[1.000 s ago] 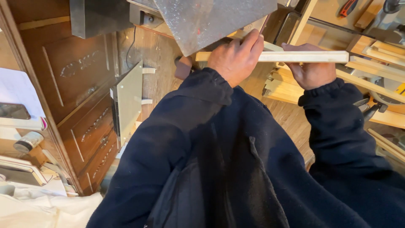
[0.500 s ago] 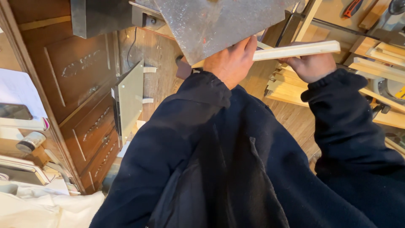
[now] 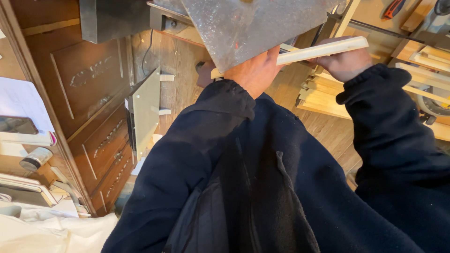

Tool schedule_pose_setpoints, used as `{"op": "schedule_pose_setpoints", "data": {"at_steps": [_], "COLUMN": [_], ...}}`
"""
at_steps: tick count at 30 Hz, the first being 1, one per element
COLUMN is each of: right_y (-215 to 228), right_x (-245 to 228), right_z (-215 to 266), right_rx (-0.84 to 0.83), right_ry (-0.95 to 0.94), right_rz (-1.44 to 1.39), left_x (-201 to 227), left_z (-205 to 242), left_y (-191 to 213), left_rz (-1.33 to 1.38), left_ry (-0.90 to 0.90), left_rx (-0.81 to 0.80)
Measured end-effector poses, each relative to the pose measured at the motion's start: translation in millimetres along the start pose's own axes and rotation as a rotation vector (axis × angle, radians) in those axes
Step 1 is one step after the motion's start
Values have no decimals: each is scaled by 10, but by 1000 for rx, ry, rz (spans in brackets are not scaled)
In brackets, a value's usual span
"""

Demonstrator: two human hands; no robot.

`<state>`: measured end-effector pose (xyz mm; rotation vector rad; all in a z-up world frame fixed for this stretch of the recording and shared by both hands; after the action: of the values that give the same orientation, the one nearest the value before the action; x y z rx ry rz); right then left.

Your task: Trimming the ends of wooden frame pieces using a manual miter trimmer.

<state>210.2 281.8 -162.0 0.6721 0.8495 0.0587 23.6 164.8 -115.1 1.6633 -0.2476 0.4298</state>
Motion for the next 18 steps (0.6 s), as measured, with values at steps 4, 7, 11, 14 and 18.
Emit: {"op": "schedule_pose_setpoints", "data": {"at_steps": [4,7,11,14,18], "right_y": [-24,-34,-15,-3,5], "right_x": [-73,-63,-60,-149,-243], "right_z": [-37,-16,-81,-103,-154], "right_rx": [-18,-20,-24,-34,-44], "right_ry": [-37,-56,-64,-78,-83], "right_rz": [-31,-56,-71,-76,-28], "left_x": [-58,-74,-109,-143,-170], "left_z": [26,62,37,73,80], "left_y": [-47,-101,-146,-326,-465], "left_rz": [38,38,-3,3,42], "left_ry": [-21,-43,-60,-56,-31], "left_rx": [-35,-71,-96,-111,-88]}}
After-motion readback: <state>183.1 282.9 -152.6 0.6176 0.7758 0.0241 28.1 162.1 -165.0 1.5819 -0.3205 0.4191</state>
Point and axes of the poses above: each hand's wrist, its own z-axis away from the middle knuckle, its own y-axis out of the back of the hand, x = y × z, the point moved 7 cm from there along -z, towards the middle knuckle, and after that the axes turned 2 degrees about -z, right-handed, at the moved point
